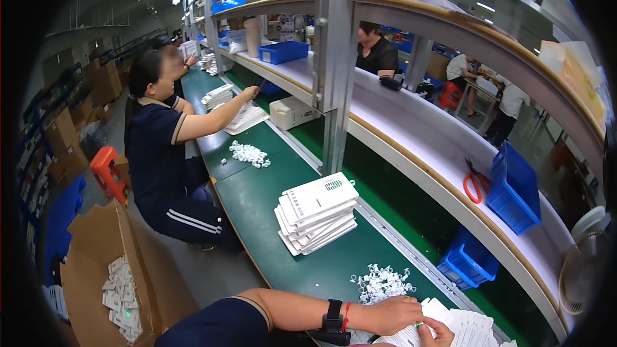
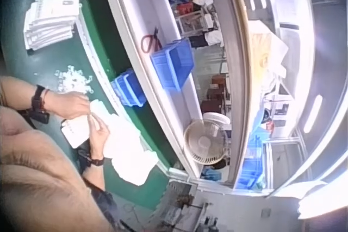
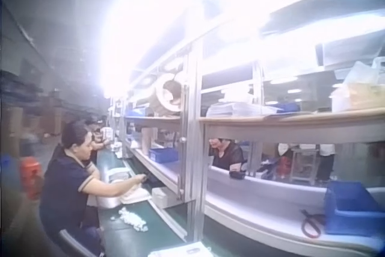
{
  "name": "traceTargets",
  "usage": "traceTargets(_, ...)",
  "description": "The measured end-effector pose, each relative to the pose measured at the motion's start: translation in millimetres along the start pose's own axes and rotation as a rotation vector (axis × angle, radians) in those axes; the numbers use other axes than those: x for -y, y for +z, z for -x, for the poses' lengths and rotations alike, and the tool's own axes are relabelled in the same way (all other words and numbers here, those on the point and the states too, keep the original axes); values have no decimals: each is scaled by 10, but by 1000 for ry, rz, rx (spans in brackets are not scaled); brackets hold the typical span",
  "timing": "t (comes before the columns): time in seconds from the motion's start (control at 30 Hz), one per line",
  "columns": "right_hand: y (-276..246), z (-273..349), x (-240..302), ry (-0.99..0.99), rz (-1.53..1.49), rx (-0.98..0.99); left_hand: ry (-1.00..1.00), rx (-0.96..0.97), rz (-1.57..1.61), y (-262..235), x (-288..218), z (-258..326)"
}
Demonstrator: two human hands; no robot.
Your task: Packing small white electronic components and cards into a plastic bag at an assembly line.
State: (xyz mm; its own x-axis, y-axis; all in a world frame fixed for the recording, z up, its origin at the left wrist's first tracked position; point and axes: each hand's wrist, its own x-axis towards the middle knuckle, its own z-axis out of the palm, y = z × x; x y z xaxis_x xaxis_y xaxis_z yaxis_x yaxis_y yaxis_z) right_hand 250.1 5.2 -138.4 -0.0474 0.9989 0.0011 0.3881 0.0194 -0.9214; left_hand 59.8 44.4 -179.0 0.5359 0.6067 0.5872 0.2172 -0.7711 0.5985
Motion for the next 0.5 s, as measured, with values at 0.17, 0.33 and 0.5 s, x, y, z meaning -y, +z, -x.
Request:
traceTargets(0.17,33,3,-210,38,-132,-4,19,12,-18,23,6,-59)
traceTargets(0.33,59,14,-71,-4,-75,42,-3,-65,-30,57,13,-55)
traceTargets(0.5,101,43,-77,37,-136,32,-51,-55,-29,30,-4,-43)
